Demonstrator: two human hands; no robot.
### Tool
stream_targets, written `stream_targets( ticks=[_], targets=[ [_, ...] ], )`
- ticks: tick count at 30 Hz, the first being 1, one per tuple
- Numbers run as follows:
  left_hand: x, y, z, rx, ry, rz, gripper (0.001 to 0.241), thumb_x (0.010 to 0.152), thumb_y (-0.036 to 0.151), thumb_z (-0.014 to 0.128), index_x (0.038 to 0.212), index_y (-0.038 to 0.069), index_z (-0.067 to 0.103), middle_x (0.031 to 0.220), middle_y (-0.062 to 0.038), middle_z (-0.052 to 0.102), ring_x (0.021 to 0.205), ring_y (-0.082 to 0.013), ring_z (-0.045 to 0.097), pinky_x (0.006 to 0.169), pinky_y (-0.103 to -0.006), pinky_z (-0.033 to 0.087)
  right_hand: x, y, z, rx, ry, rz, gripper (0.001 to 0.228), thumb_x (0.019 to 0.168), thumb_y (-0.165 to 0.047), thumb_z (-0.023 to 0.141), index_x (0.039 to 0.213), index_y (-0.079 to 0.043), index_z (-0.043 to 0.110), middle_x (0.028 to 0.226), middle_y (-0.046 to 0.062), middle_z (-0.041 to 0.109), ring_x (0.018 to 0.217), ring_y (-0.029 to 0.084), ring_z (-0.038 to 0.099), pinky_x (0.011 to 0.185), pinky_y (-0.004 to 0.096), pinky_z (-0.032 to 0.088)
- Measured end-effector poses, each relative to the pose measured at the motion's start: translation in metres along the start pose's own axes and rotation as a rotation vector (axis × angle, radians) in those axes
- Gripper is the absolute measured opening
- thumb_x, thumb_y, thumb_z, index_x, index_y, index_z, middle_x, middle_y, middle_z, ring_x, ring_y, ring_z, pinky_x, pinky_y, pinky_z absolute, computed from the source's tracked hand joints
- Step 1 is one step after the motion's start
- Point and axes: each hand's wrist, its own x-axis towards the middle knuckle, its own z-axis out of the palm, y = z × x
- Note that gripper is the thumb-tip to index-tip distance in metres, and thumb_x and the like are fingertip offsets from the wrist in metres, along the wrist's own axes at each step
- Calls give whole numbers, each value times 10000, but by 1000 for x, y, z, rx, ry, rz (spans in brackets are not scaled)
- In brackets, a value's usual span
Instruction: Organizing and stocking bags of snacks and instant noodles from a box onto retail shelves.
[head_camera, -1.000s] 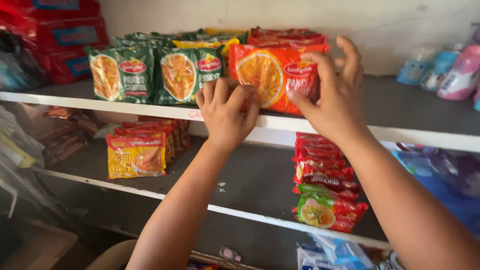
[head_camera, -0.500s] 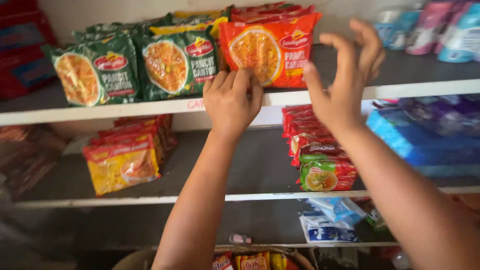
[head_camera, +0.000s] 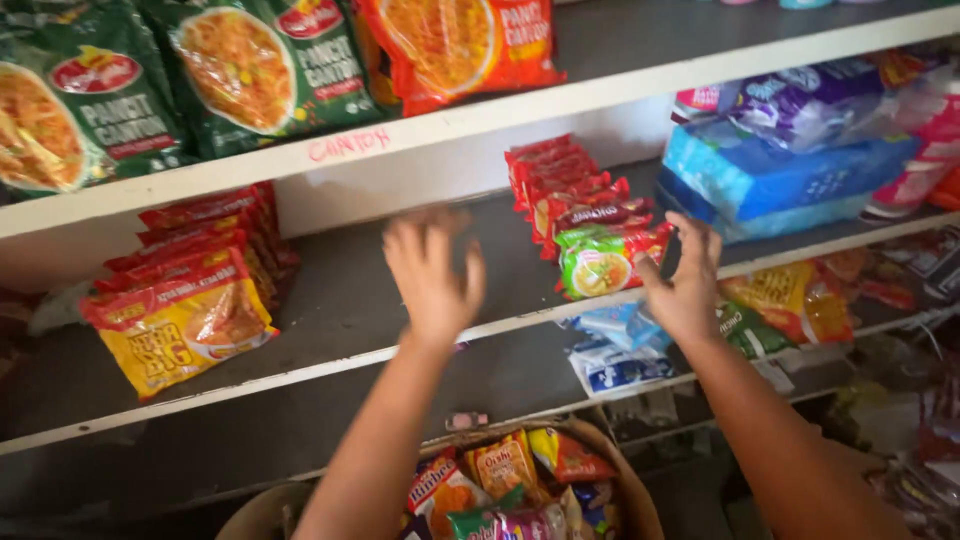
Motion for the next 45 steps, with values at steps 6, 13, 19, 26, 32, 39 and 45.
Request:
stream_targets(
  ticks=[6,13,19,26,32,39,45],
  targets=[
    [-86,28,51,-113,-461,-272,409,815,168,752,1211,113,661,1104,-152,645,1025,-377,599,865,-492,487,6,51,13,46,-97,3,838,787,-224,837,1496,-44,430,1337,229,587,1185,360,598,1032,454,469],
    [-92,55,131,-257,-264,-337,607,910,215,733,1421,-32,519,1224,-263,638,1073,-451,627,894,-496,523,9,104,32,26,-359,152,706,873,-364,795,1428,-40,504,1154,215,719,1044,377,698,871,464,549],
    [-94,89,160,-25,-357,-599,582,863,278,760,1339,-2,574,999,-187,704,790,-375,705,707,-474,550,17,105,13,271,-517,177,461,912,-296,734,1278,-54,589,1040,138,765,962,261,768,773,365,615],
    [-84,130,138,-201,-155,-616,402,860,52,737,1240,-11,623,1131,-177,674,850,-268,744,735,-363,589,12,95,-2,619,-370,2,531,855,-58,753,1339,-8,542,1347,156,540,1200,251,637,920,347,607],
    [-73,138,116,-223,-89,-429,461,834,-34,699,1287,0,620,1215,-185,656,976,-300,708,804,-350,590,-1,99,4,747,-244,-104,534,854,14,748,1345,14,539,1427,176,493,1300,271,575,1017,370,552],
    [-63,139,78,-233,-134,-476,381,881,40,728,1242,-13,617,1149,-167,658,906,-274,702,787,-349,574,-2,47,-21,678,-273,-105,427,893,-13,752,1296,19,616,1242,140,617,1137,216,664,971,332,544],
    [-60,143,57,-247,-195,-488,407,892,138,785,1214,-38,610,1111,-166,656,826,-253,663,709,-342,556,-2,20,-45,628,-362,30,443,865,-74,765,1279,5,630,1111,107,655,998,174,707,839,311,605]
  ],
)
